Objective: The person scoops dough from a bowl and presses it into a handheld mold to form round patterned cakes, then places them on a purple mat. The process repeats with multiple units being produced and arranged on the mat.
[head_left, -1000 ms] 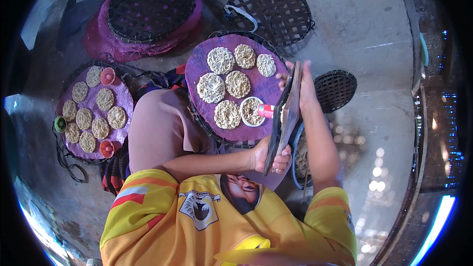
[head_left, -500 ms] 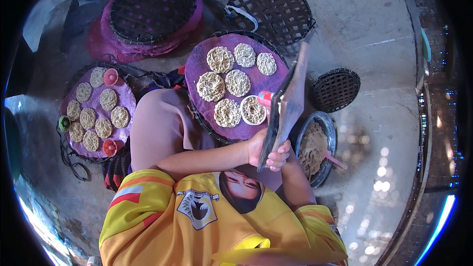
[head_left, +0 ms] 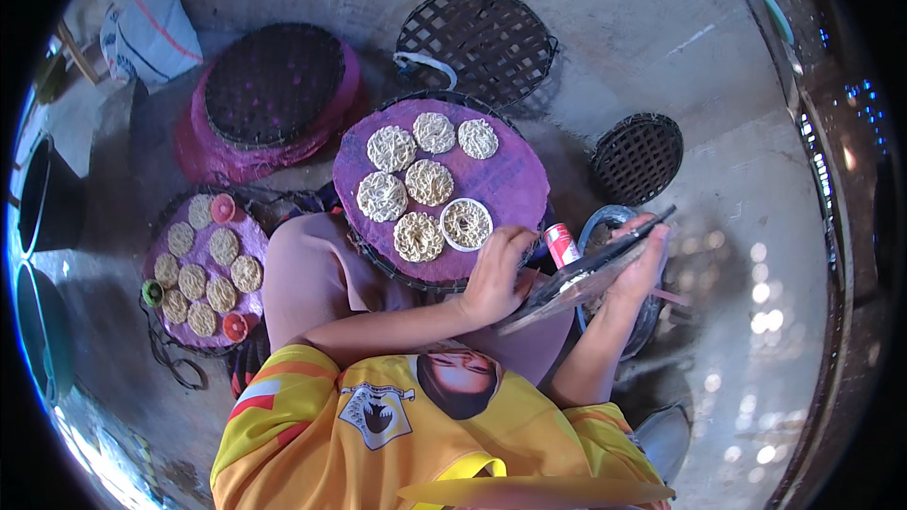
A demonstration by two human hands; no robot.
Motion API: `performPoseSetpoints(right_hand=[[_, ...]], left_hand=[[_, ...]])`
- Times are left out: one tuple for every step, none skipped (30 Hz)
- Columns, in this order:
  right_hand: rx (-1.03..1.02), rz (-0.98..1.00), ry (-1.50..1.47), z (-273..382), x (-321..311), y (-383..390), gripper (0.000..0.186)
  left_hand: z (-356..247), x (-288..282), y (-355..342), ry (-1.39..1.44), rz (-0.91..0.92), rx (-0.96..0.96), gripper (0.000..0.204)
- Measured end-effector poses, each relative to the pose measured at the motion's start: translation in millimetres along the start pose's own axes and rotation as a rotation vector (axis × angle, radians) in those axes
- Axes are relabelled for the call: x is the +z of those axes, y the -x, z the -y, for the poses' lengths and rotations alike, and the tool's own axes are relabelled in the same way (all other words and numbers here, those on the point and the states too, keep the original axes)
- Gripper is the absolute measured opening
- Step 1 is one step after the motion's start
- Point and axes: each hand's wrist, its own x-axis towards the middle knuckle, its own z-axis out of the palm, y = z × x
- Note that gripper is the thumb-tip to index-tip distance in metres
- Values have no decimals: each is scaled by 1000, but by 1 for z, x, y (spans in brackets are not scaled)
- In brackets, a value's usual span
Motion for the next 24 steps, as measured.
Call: performPoseSetpoints(right_hand=[[-24, -70, 40, -1, 1, 2, 52], [48, -79, -86, -6, 4, 5, 47], [85, 41, -101, -9, 3, 7, 46], [92, 111, -156, -15, 4, 7, 49], [90, 233, -229, -19, 5, 8, 51], [93, 200, -193, -21, 2, 6, 56], [87, 226, -181, -23, 3, 9, 60], [62, 196, -94, -24, 4, 10, 68], [42, 133, 70, -25, 9, 12, 73], [24, 207, 75, -24, 12, 20, 71], [22, 197, 92, -23, 17, 27, 70], [-95, 231, 134, -24, 26, 36, 70], [-207, 250, 201, -25, 35, 44, 70], [-230, 320, 245, -22, 34, 42, 67], [-297, 285, 254, -22, 36, 40, 65], [-294, 209, 213, -21, 36, 36, 63], [-350, 232, 208, -18, 27, 25, 66], [-333, 203, 95, -16, 21, 14, 68], [-393, 155, 151, -13, 12, 0, 77], [-425, 205, 292, -10, 4, -10, 81], [-462, 207, 349, -7, -3, -18, 86], [-516, 310, 564, -6, -8, -13, 89], [-565, 378, 713, -4, -11, -10, 92], [-354, 530, 628, -2, -15, -1, 88]], left_hand=[[2, -2, -5, -151, 53, 198, 36], [4, -2, -11, -299, 102, 398, 35], [7, -2, -18, -434, 177, 574, 35], [10, -1, -26, -342, 255, 600, 33], [12, -1, -33, -270, 282, 621, 33], [14, -3, -41, -216, 371, 598, 33], [14, -4, -50, -161, 470, 568, 33], [13, -6, -60, -210, 434, 594, 37], [10, -9, -70, -297, 379, 546, 39], [8, -10, -85, -352, 155, 594, 35], [5, -13, -100, -418, 22, 560, 37], [2, -13, -118, -464, -208, 620, 38], [-2, -13, -131, -507, -292, 574, 40], [-4, -18, -145, -476, -275, 534, 42], [-7, -21, -154, -469, -216, 549, 44], [-11, -25, -158, -357, -88, 478, 44], [-14, -28, -161, -245, 47, 394, 44], [-17, -34, -160, -190, 203, 427, 44], [-21, -41, -158, -129, 355, 482, 44], [-25, -46, -155, -66, 496, 540, 43], [-29, -50, -152, -96, 587, 487, 43], [-33, -53, -148, -126, 665, 443, 42], [-37, -55, -146, -170, 750, 381, 42], [-41, -59, -142, -163, 823, 359, 42]])
